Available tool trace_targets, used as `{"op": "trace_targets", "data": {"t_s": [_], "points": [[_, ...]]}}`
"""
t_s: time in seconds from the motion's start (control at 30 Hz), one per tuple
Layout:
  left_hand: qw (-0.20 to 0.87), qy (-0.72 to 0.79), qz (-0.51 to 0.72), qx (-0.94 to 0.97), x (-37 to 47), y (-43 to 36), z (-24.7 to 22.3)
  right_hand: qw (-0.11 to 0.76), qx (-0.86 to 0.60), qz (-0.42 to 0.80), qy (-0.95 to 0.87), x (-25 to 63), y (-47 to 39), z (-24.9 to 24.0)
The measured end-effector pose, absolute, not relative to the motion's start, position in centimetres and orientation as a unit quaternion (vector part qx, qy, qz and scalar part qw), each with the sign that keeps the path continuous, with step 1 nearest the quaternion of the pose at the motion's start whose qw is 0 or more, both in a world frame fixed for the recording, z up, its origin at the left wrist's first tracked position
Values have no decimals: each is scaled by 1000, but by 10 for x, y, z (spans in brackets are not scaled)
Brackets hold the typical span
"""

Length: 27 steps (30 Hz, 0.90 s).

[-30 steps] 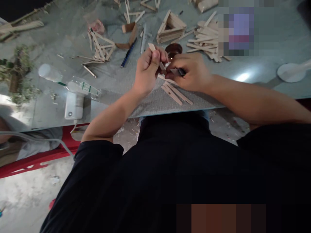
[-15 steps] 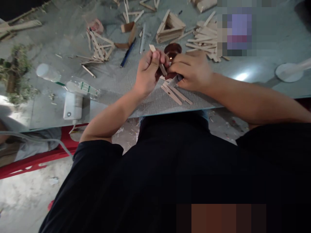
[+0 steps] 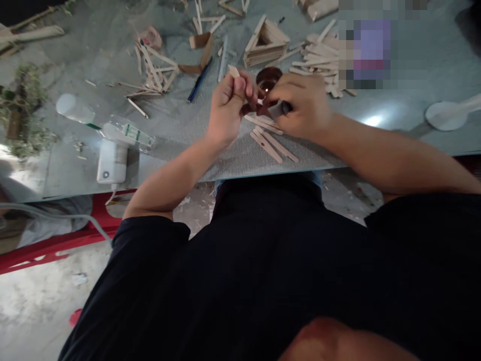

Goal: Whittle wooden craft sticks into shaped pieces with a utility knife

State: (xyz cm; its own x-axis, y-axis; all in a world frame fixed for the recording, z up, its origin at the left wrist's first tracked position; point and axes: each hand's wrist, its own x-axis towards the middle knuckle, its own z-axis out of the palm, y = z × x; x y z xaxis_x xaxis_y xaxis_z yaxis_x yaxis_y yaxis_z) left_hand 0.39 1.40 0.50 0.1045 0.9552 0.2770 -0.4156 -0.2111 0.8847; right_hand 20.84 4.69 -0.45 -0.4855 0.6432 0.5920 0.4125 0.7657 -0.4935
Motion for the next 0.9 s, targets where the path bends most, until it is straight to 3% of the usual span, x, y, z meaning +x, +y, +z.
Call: {"op": "trace_targets", "data": {"t_s": [0.17, 0.43, 0.9], "points": [[557, 269, 588, 521, -2, 15, 3, 436, -302, 96, -842, 212, 49, 5], [475, 354, 574, 565, -2, 18, -1, 407, -309, 64, -857, 216, 70, -3], [456, 357, 532, 618, 1, 36, -26, 263, -390, 3, -882, 214, 48, 20]]}}
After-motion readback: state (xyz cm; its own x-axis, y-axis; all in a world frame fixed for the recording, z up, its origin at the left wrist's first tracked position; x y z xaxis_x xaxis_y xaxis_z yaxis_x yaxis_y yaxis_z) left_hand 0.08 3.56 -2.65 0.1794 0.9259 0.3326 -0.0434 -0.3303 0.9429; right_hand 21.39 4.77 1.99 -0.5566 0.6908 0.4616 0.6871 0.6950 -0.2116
